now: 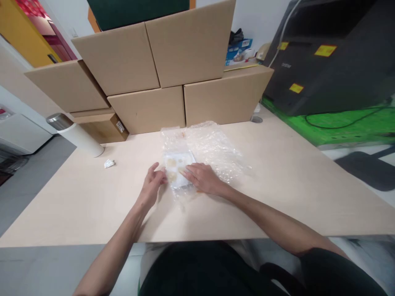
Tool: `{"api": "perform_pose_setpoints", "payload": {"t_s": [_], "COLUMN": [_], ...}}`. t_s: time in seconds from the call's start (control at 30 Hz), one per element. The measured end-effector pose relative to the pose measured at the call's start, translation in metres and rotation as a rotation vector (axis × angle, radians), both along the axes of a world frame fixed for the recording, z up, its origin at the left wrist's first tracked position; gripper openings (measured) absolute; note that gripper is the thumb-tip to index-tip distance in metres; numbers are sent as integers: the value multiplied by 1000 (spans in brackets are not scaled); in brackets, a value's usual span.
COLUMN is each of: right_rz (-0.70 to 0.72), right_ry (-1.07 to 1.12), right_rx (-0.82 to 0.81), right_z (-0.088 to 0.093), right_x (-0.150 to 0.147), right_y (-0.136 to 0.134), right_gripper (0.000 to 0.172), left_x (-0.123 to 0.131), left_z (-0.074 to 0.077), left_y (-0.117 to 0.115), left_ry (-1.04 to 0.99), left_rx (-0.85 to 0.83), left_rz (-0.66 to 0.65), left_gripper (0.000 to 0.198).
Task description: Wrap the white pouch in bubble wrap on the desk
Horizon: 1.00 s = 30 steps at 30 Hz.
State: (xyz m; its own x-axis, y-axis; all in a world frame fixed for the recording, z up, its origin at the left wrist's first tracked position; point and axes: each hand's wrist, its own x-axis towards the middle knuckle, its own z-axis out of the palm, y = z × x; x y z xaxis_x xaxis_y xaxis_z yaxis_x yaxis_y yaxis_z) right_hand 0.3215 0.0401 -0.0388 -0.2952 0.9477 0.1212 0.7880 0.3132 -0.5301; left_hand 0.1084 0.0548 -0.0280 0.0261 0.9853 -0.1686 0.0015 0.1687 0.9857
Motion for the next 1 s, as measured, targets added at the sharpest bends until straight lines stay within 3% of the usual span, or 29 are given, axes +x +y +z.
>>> {"api": "perform_pose_setpoints", "payload": {"t_s": [0.1, 0.2, 0.27, 0.4, 0.53, 0.63, 0.73, 0.87, 1.0], "right_rz": [16, -43, -97, -148, -357, -533, -650, -607, -523], "right_ry": [205, 457, 507, 328, 182, 445, 764, 919, 1017], "right_rx": [-71, -183, -186, 93, 283, 139, -101, -251, -366], "right_z": [7, 12, 13, 12, 5, -4, -9, -5, 7], "right_x": [12, 32, 50, 88, 120, 135, 139, 131, 117], "right_y": [-1, -1, -2, -12, -18, -13, 1, 23, 31], "right_gripper": [40, 46, 50, 43, 45, 55, 46, 36, 33], "left_x": [13, 39, 58, 98, 133, 151, 161, 165, 155], "left_z": [12, 18, 18, 8, -6, -15, -22, -31, -28], "left_y": [-4, -4, 0, 9, 10, 9, 9, 9, 14], "left_ry": [-122, -76, 49, 272, 493, 660, 771, 814, 675], "left_rx": [137, 329, 452, 697, 804, 756, 726, 736, 757], "left_rz": [-35, -252, -419, -624, -740, -796, -809, -824, -804], "left_gripper": [60, 37, 33, 46, 51, 55, 62, 58, 52]}}
